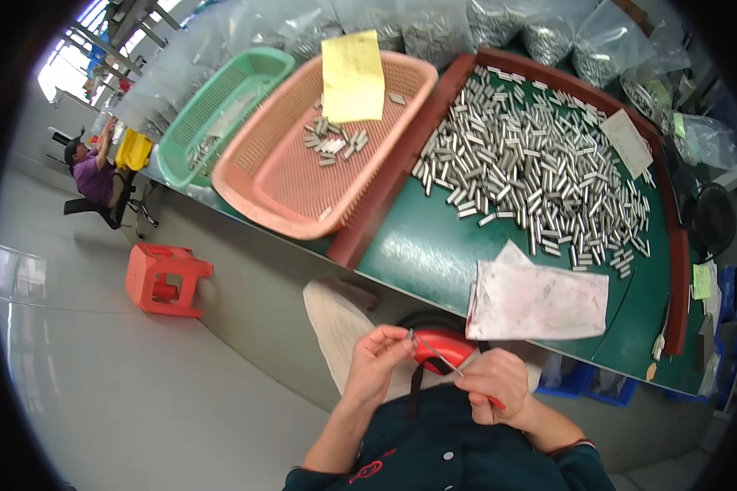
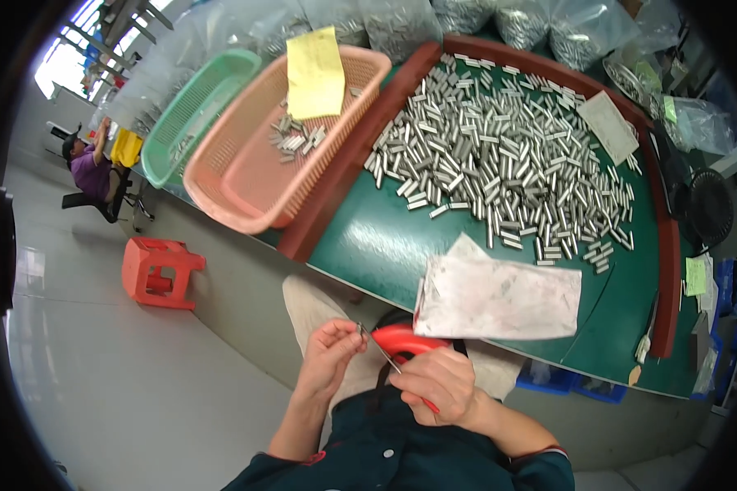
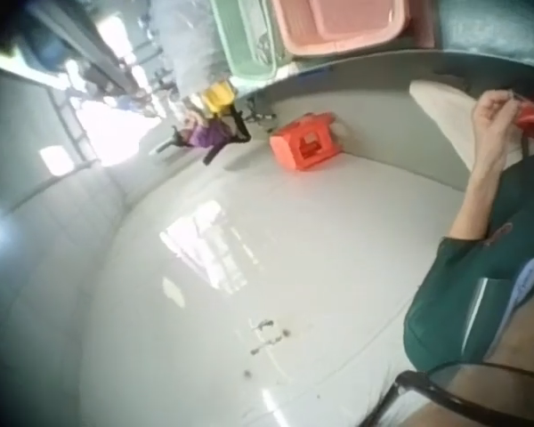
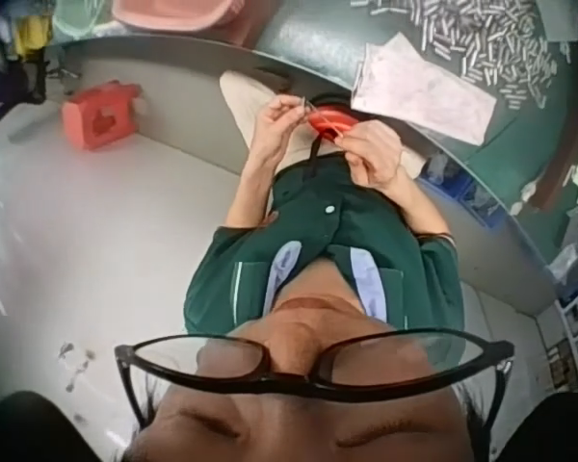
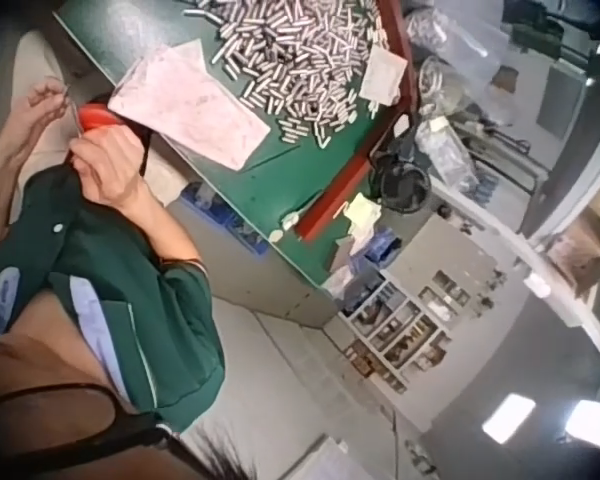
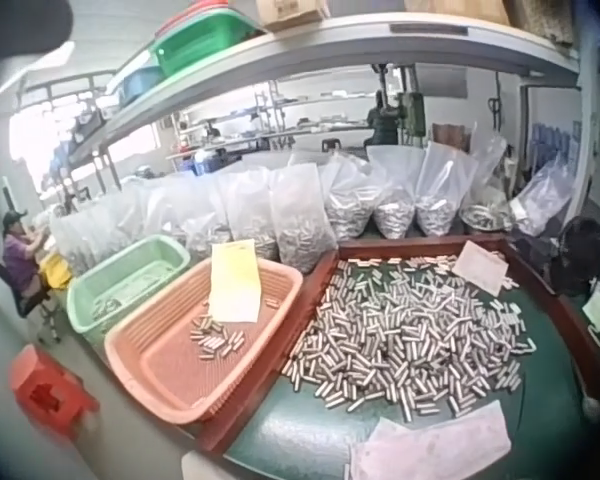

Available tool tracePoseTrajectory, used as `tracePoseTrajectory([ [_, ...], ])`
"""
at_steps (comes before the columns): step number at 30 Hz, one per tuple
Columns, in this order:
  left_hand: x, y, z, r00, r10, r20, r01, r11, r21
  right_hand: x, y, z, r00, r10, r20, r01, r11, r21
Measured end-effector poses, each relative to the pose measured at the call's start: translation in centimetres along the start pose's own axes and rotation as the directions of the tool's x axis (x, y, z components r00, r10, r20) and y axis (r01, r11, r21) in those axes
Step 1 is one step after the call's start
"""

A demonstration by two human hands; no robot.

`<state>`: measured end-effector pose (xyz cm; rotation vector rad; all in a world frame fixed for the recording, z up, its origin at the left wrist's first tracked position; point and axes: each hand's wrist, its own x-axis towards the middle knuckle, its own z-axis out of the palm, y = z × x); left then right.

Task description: Inspecting or cleaning the interior of small cylindrical metal components using a thin metal probe.

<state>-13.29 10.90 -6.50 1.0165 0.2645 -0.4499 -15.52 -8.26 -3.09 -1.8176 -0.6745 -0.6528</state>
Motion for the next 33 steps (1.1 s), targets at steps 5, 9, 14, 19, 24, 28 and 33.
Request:
tracePoseTrajectory([
  [5,0.0,-0.2,-0.3,1.000,-0.018,-0.017,0.019,0.998,0.055,-0.2,0.3,0.4,0.998,0.031,0.052,-0.028,0.998,-0.047],
  [9,-0.1,-0.5,-0.5,1.000,0.004,-0.015,-0.003,0.997,0.083,-0.4,-0.4,0.2,1.000,0.012,0.024,-0.011,0.999,-0.049],
  [14,0.0,-0.5,-0.5,1.000,0.010,0.000,-0.010,0.997,0.079,0.1,-0.6,0.3,1.000,-0.006,-0.005,0.005,0.999,-0.037],
  [19,0.0,-0.5,-0.1,1.000,0.000,-0.006,0.001,0.997,0.072,0.0,-0.4,0.2,1.000,0.005,-0.007,-0.006,0.999,-0.044],
  [24,0.1,-0.5,-0.1,1.000,0.013,-0.005,-0.012,0.995,0.100,0.0,-0.3,0.0,1.000,0.016,0.010,-0.015,0.999,-0.040],
  [28,-0.1,-0.3,0.2,0.996,0.078,-0.049,-0.069,0.984,0.164,0.0,-0.3,0.0,0.996,0.047,0.082,-0.043,0.998,-0.051],
  [33,-0.3,0.4,0.3,0.980,0.153,-0.131,-0.128,0.976,0.178,0.3,-0.8,0.0,0.988,0.103,0.114,-0.095,0.993,-0.073],
])
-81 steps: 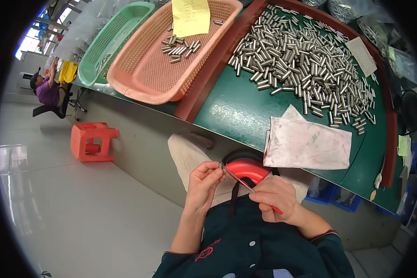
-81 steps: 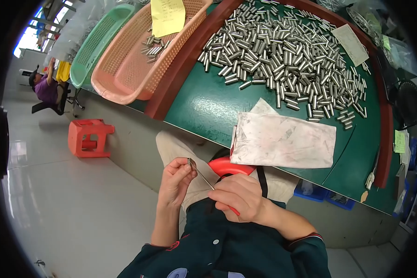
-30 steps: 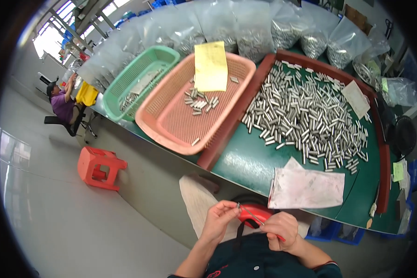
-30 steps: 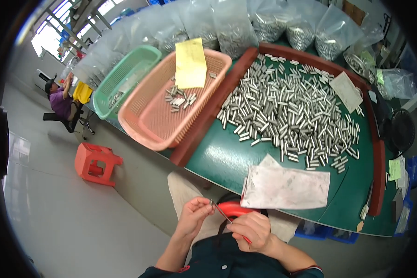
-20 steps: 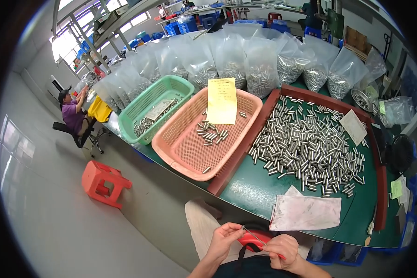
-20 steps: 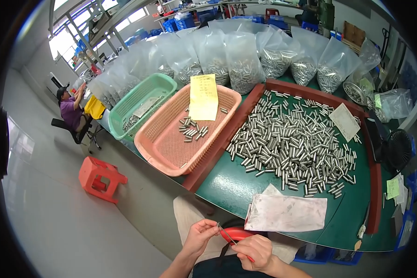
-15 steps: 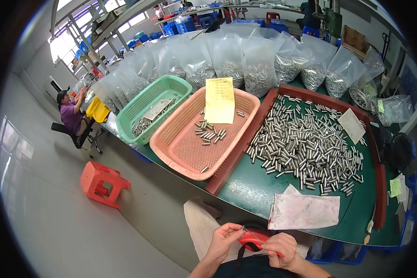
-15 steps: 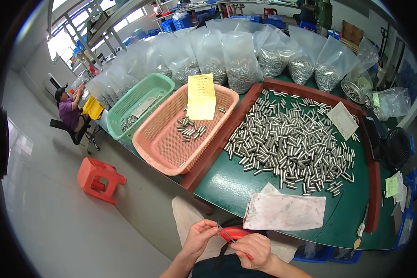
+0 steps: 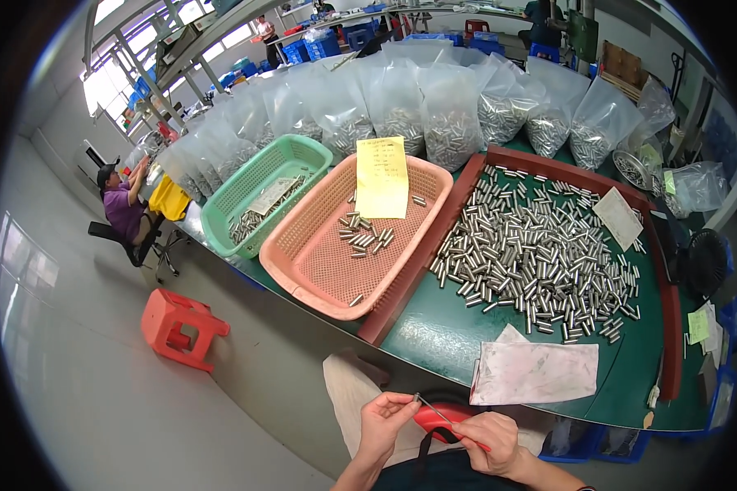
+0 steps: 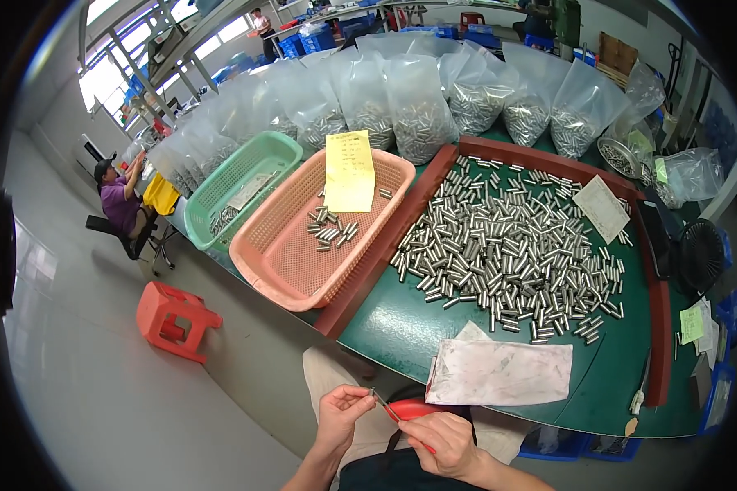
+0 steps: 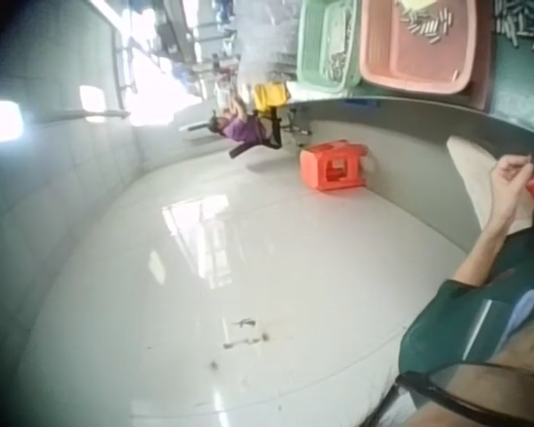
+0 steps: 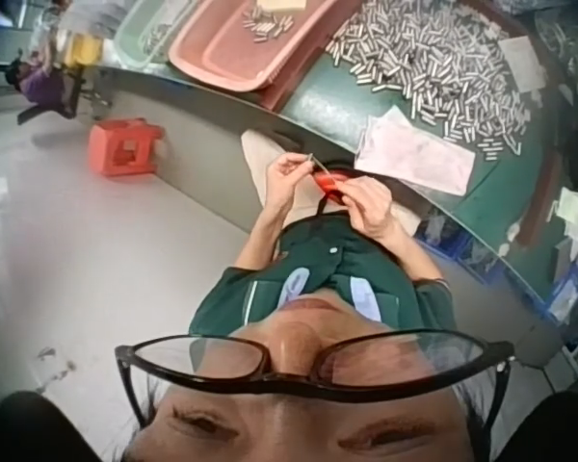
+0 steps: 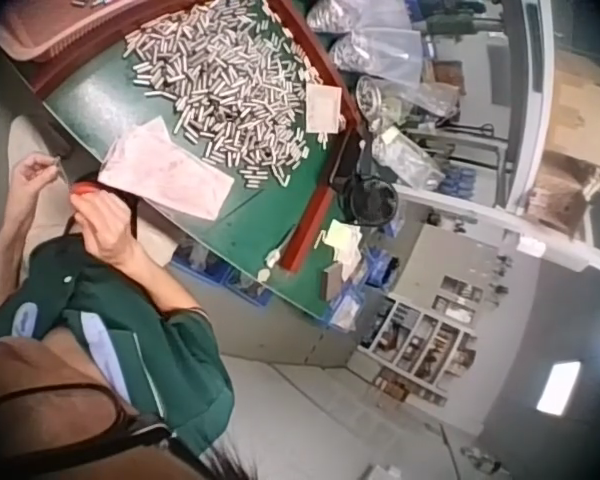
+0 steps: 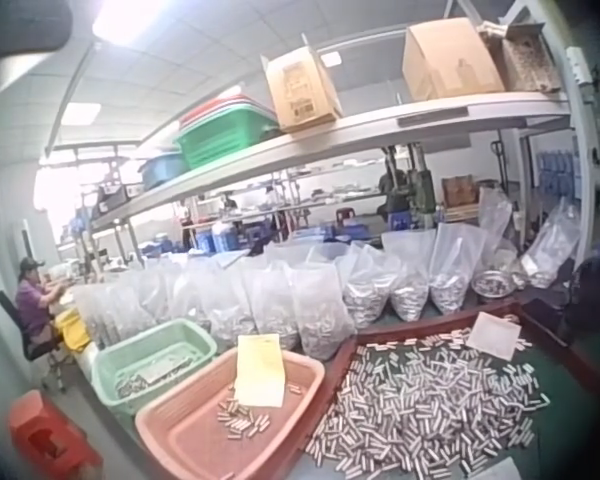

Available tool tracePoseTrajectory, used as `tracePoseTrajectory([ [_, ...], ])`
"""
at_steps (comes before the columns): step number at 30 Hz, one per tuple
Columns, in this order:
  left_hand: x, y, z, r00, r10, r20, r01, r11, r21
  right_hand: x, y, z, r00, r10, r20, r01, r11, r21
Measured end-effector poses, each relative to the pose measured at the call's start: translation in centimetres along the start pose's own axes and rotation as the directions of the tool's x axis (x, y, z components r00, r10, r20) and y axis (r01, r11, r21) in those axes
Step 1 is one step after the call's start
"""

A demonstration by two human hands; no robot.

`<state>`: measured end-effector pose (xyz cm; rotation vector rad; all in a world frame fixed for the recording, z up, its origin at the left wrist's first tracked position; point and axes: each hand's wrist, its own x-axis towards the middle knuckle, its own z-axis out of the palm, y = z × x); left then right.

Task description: Inspecting or cleaning the interior of small cylindrical metal components using a thin metal probe.

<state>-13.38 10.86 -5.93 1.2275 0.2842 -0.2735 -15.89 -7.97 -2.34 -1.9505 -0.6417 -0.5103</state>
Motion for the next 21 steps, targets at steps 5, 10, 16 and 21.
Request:
tracePoseTrajectory([
  [5,0.0,-0.3,-0.1,1.000,0.004,0.029,-0.003,1.000,-0.013,-0.5,0.8,0.2,0.997,-0.027,-0.077,0.026,0.999,-0.019],
  [10,-0.2,-0.9,-0.2,0.992,-0.067,0.110,0.084,0.984,-0.159,-0.3,0.5,-0.4,0.987,-0.040,-0.154,0.027,0.996,-0.083],
  [16,0.3,-0.9,-0.4,0.974,-0.142,0.176,0.191,0.932,-0.307,0.7,-0.3,-0.2,0.996,0.042,-0.080,-0.043,0.999,-0.008],
  [21,0.4,-0.8,-1.0,0.953,-0.151,0.263,0.242,0.901,-0.361,0.5,-0.3,-0.6,0.993,-0.001,-0.119,-0.001,1.000,-0.020],
])
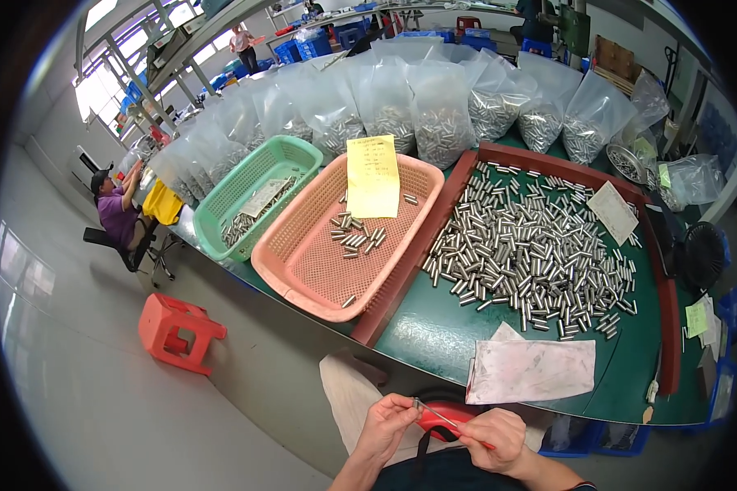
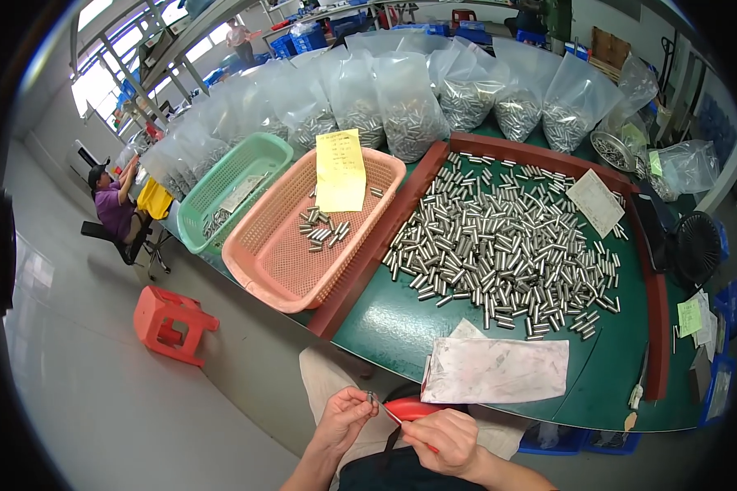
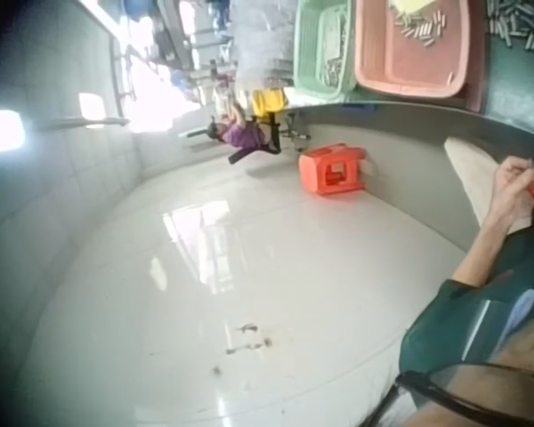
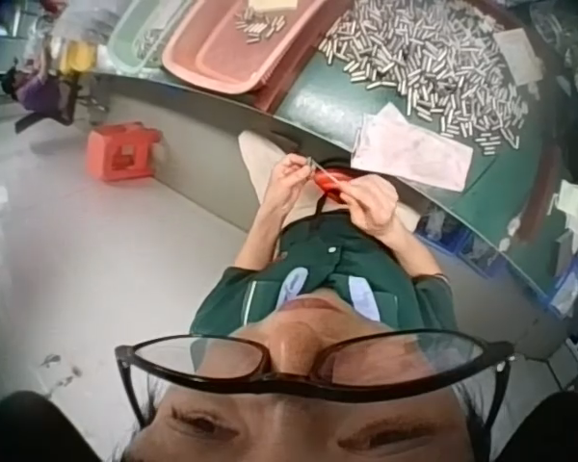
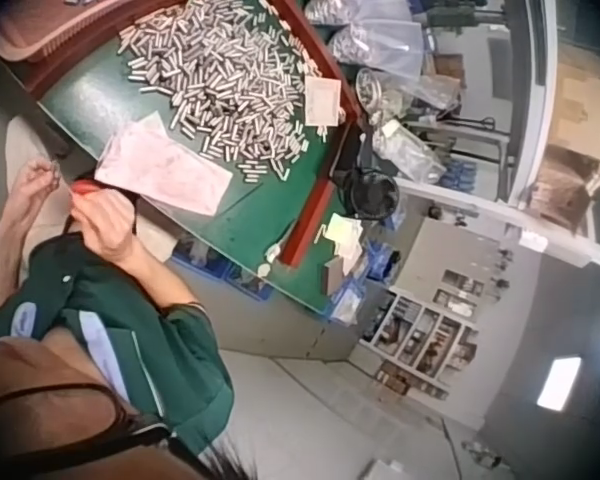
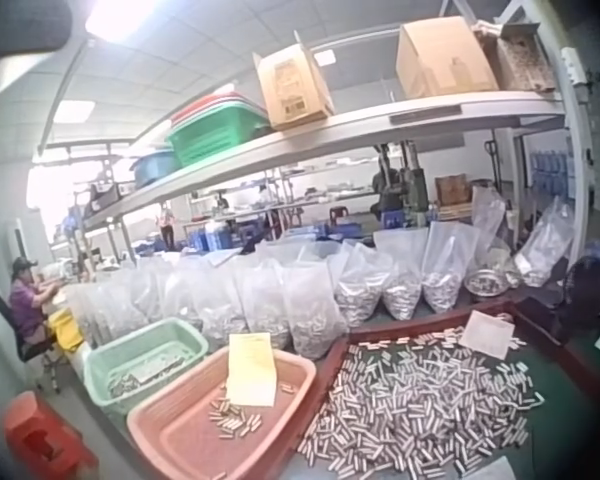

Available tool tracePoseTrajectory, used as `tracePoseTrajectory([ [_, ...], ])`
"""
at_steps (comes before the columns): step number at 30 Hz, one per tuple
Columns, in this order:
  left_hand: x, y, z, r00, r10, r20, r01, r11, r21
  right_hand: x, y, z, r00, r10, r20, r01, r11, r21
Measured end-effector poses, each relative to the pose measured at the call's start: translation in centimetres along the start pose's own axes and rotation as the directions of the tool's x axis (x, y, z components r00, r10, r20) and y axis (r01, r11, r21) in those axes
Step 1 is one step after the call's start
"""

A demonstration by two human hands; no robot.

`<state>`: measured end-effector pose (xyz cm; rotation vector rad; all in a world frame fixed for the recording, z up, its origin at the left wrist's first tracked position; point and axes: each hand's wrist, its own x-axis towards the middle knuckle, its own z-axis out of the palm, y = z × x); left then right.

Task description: Inspecting or cleaning the interior of small cylindrical metal components using a thin metal probe.

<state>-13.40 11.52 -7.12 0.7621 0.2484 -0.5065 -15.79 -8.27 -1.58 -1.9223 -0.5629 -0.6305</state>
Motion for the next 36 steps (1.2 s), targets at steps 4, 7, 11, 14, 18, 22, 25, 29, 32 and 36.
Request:
tracePoseTrajectory([
  [4,0.0,-0.2,0.2,1.000,0.025,0.016,-0.026,0.999,0.028,-0.1,0.0,0.2,0.996,-0.019,-0.084,0.015,0.999,-0.046],
  [7,0.1,-0.6,0.1,0.999,-0.016,0.034,0.018,0.999,-0.051,-0.3,-0.1,0.1,0.996,-0.032,-0.087,0.031,0.999,-0.014],
  [11,0.1,-0.6,0.1,0.998,-0.013,0.059,0.022,0.987,-0.157,-0.1,0.2,0.2,0.995,0.039,-0.093,-0.043,0.998,-0.041],
  [14,0.5,-0.5,0.1,0.998,-0.017,0.063,0.029,0.981,-0.194,0.4,-0.1,0.4,0.993,0.115,-0.017,-0.114,0.993,0.036],
  [18,0.3,-0.1,0.5,0.999,0.019,0.039,-0.013,0.990,-0.140,0.6,-0.7,-0.1,1.000,0.022,0.005,-0.022,0.999,0.041],
  [22,0.1,0.1,1.3,0.988,0.106,0.114,-0.094,0.990,-0.108,0.6,-0.5,0.4,0.976,-0.011,-0.218,0.012,1.000,0.002],
  [25,0.2,0.2,2.1,0.983,0.112,0.144,-0.089,0.984,-0.154,0.4,-0.6,0.0,0.977,-0.035,-0.210,0.038,0.999,0.012],
  [29,-0.2,0.2,1.9,0.982,0.131,0.137,-0.108,0.981,-0.164,1.1,-1.2,-0.1,0.987,0.056,-0.151,-0.045,0.996,0.072],
  [32,-0.5,0.0,1.5,0.995,0.091,0.048,-0.082,0.983,-0.164,0.5,-1.3,-0.1,1.000,0.024,-0.004,-0.024,0.998,0.057],
  [36,-0.7,-0.3,1.1,0.988,0.131,0.086,-0.123,0.988,-0.098,-0.1,-0.7,0.3,0.997,0.005,-0.076,-0.002,0.999,0.045],
])
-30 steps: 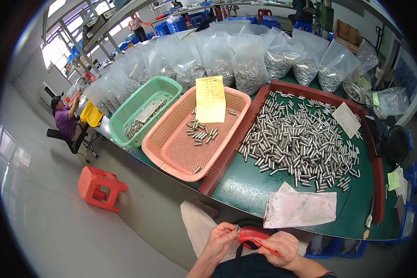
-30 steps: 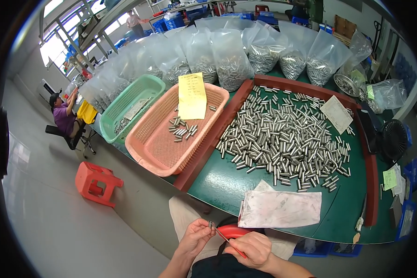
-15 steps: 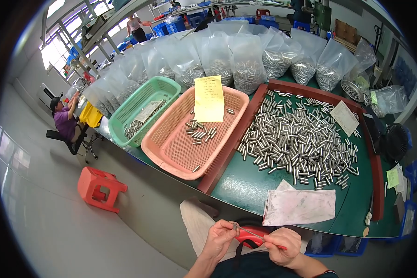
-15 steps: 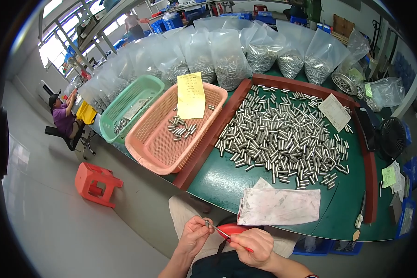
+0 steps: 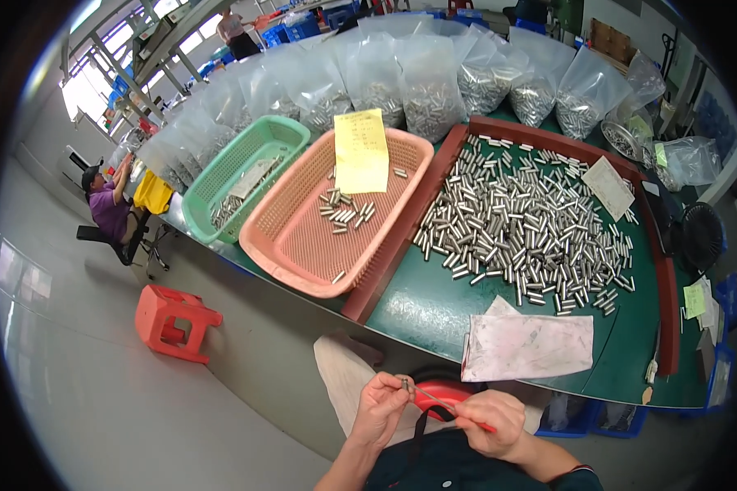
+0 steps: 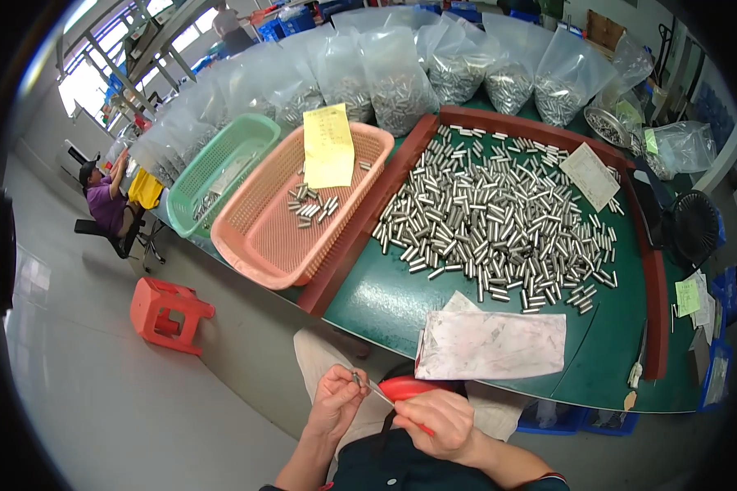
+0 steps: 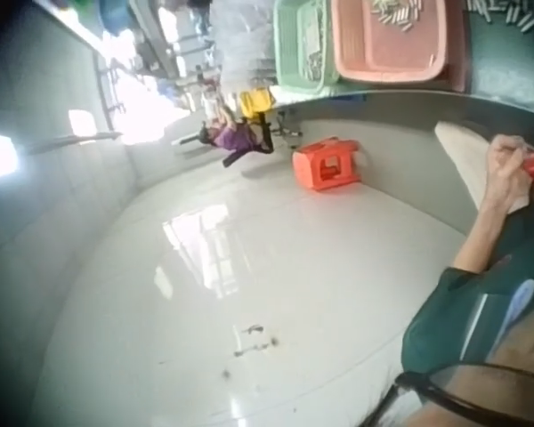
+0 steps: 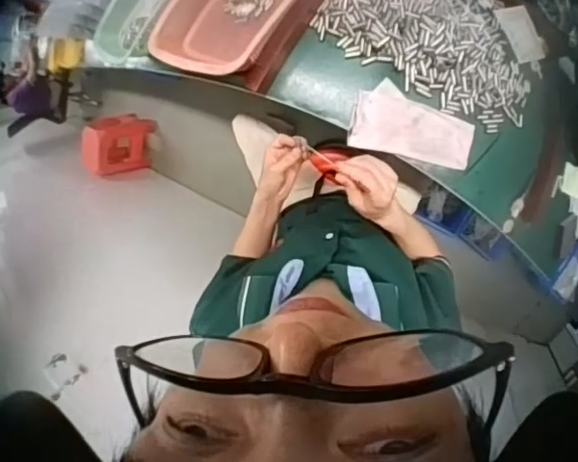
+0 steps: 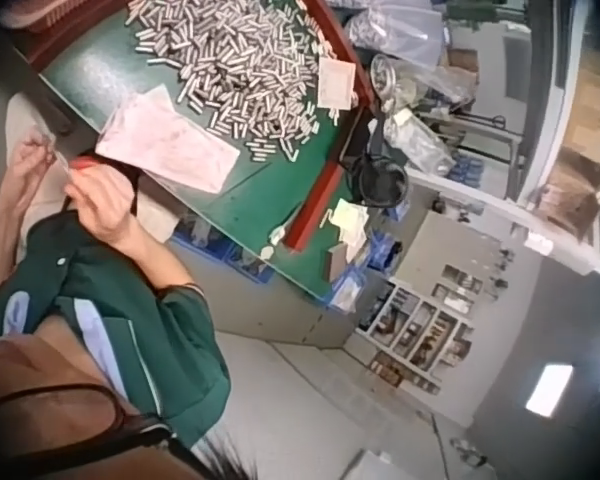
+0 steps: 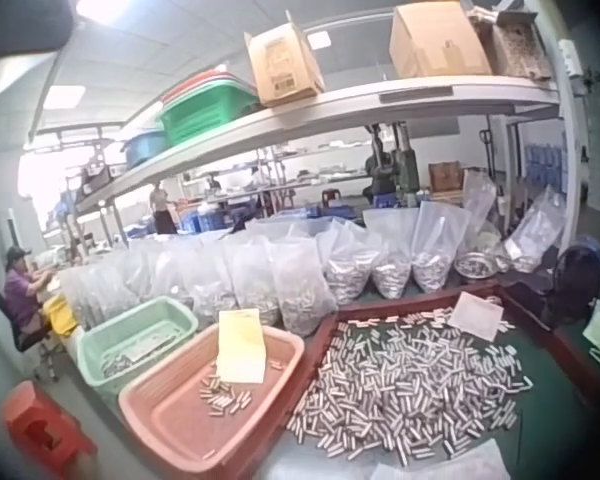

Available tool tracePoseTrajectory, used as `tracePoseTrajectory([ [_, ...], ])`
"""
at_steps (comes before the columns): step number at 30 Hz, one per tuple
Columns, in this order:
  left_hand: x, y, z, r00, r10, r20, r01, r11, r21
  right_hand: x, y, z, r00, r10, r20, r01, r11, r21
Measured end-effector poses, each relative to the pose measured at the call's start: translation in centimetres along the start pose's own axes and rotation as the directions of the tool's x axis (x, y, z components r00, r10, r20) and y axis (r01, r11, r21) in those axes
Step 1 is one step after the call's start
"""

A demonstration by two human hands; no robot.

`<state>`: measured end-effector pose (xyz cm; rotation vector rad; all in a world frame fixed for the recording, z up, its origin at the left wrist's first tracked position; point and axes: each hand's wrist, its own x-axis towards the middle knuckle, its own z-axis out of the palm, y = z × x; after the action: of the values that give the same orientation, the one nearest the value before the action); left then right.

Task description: Inspecting or cleaning the interior of small cylindrical metal components using a thin metal probe.

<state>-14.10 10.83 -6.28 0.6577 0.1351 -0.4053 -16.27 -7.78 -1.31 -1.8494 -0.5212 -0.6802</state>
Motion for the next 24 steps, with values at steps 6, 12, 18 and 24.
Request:
tracePoseTrajectory([
  [6,0.5,-0.6,0.8,0.984,0.029,-0.174,-0.012,0.995,0.100,-1.0,1.5,0.5,0.996,-0.088,0.026,0.090,0.994,-0.057],
  [12,0.6,-1.2,-1.3,0.932,-0.032,-0.362,0.046,0.998,0.030,-1.4,1.1,0.9,0.987,0.000,0.163,0.000,1.000,0.001],
  [18,0.4,-1.3,-2.0,0.911,-0.109,-0.398,0.109,0.994,-0.022,-1.8,1.4,0.7,0.994,0.014,0.105,-0.011,1.000,-0.029],
  [24,0.3,-1.5,-2.0,0.914,-0.170,-0.369,0.159,0.985,-0.062,-2.0,1.9,1.3,0.991,0.064,0.120,-0.059,0.997,-0.042],
])
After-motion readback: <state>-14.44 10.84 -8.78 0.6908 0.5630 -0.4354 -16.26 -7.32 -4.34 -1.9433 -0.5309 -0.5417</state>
